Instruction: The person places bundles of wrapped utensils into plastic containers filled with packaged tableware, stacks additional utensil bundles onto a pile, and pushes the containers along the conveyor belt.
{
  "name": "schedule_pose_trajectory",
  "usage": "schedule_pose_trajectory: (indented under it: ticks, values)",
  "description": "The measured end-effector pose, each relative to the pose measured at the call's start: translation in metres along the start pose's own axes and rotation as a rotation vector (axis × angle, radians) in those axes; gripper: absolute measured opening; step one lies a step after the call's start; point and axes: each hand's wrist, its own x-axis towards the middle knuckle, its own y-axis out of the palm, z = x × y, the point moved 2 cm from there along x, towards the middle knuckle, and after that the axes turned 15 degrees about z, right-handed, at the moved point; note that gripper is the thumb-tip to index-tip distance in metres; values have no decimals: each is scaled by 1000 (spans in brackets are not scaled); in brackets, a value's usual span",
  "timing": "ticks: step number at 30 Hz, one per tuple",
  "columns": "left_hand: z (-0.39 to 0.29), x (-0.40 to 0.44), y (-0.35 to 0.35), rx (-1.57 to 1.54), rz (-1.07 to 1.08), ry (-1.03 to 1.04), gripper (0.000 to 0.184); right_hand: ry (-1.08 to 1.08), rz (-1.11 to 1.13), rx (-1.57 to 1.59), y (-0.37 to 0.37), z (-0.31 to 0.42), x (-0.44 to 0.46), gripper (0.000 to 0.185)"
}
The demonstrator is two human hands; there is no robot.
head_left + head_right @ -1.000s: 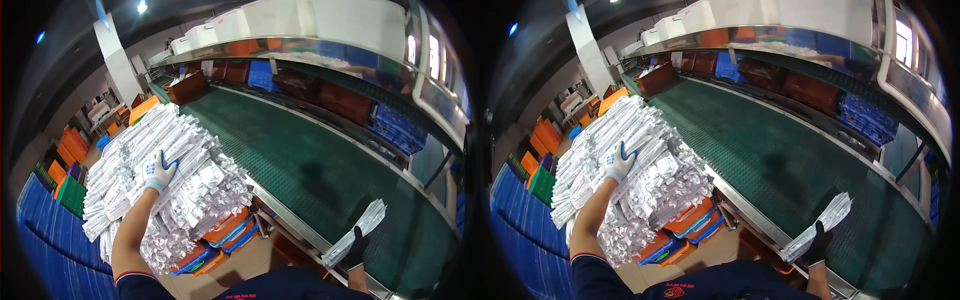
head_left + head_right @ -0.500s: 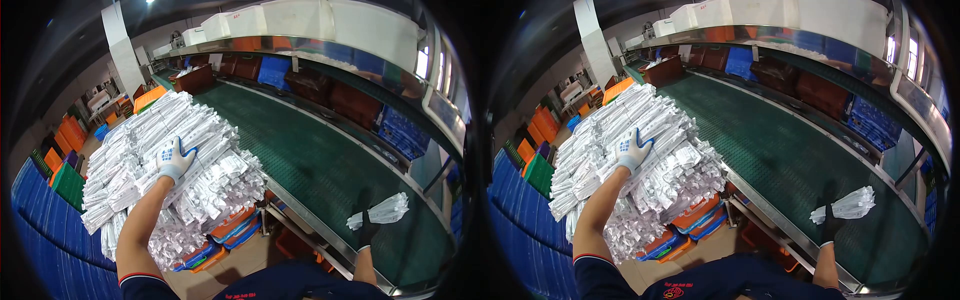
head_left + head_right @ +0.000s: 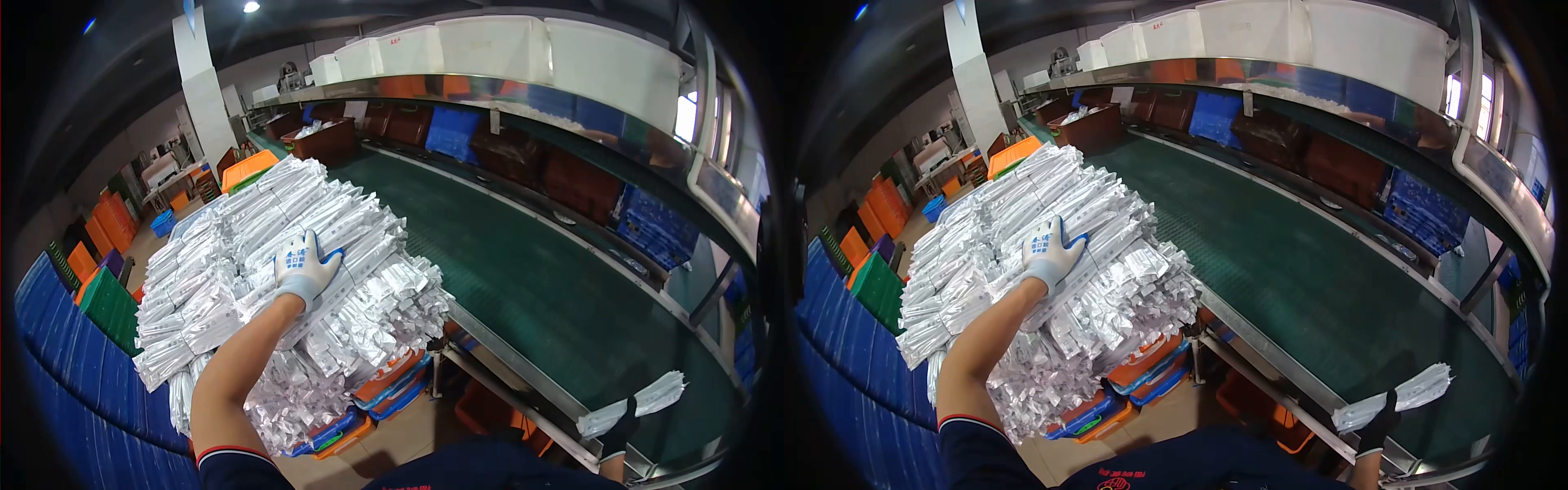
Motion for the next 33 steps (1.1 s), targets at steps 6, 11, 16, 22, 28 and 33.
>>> schedule_pose_trajectory:
  ticks: [6,11,16,22,28,33]
  values:
    - [-3,-1,-4,-46,84,-1,80,-58,-17,85,-18,-23,0,57]
    - [-3,-1,2,-47,33,2,80,-54,-1,29,-30,-38,16,66]
    - [0,1,10,-40,-76,26,80,-68,-1,-9,-28,-38,16,61]
    - [-3,-3,5,-48,-62,23,73,-89,13,49,-15,-29,11,50]
    - [2,8,17,28,-94,17,80,-89,-2,-45,-10,-26,3,52]
    - [5,12,23,45,-103,-7,86,-217,-13,-274,0,-6,-13,46]
